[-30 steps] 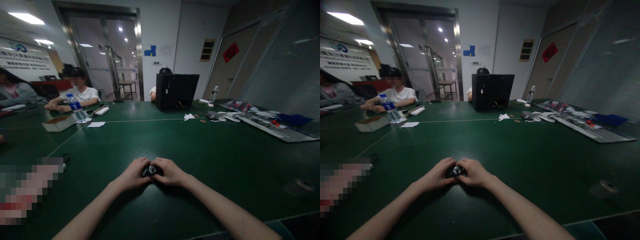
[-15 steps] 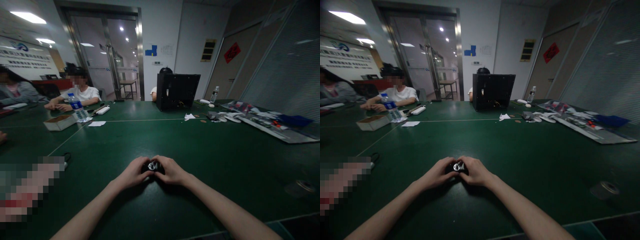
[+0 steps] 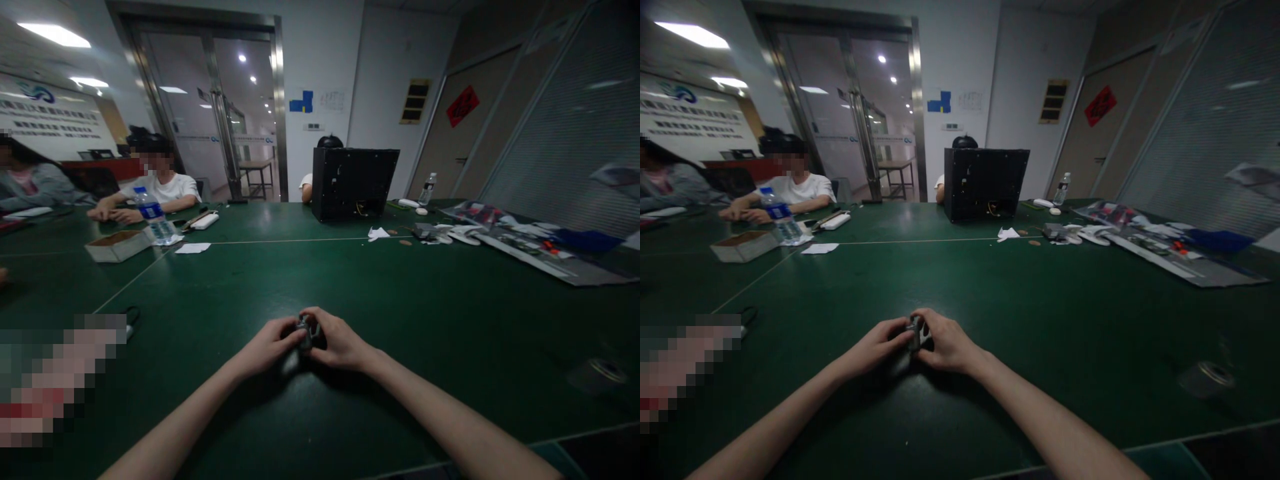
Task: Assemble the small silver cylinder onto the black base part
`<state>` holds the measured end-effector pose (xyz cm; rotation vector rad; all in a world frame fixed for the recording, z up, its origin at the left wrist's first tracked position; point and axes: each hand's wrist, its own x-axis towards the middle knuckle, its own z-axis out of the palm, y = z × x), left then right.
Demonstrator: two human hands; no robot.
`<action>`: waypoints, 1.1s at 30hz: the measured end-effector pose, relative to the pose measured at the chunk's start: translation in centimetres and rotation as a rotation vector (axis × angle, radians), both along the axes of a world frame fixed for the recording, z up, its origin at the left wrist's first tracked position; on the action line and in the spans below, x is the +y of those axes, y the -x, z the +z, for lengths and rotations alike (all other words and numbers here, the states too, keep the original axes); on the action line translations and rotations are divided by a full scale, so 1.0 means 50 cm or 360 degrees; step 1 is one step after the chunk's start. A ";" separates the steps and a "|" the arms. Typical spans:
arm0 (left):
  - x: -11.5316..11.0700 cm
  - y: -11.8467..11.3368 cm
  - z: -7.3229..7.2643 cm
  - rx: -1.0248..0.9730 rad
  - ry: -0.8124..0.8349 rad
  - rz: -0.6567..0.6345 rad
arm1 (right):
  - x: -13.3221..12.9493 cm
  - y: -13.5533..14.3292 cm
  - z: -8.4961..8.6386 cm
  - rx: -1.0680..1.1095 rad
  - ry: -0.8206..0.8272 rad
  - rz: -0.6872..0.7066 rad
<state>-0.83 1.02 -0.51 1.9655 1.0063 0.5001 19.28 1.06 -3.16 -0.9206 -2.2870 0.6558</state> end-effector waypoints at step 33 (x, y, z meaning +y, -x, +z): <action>0.003 0.005 0.004 -0.0212 0.0293 0.0051 | -0.004 0.011 0.002 0.0406 0.0360 -0.0012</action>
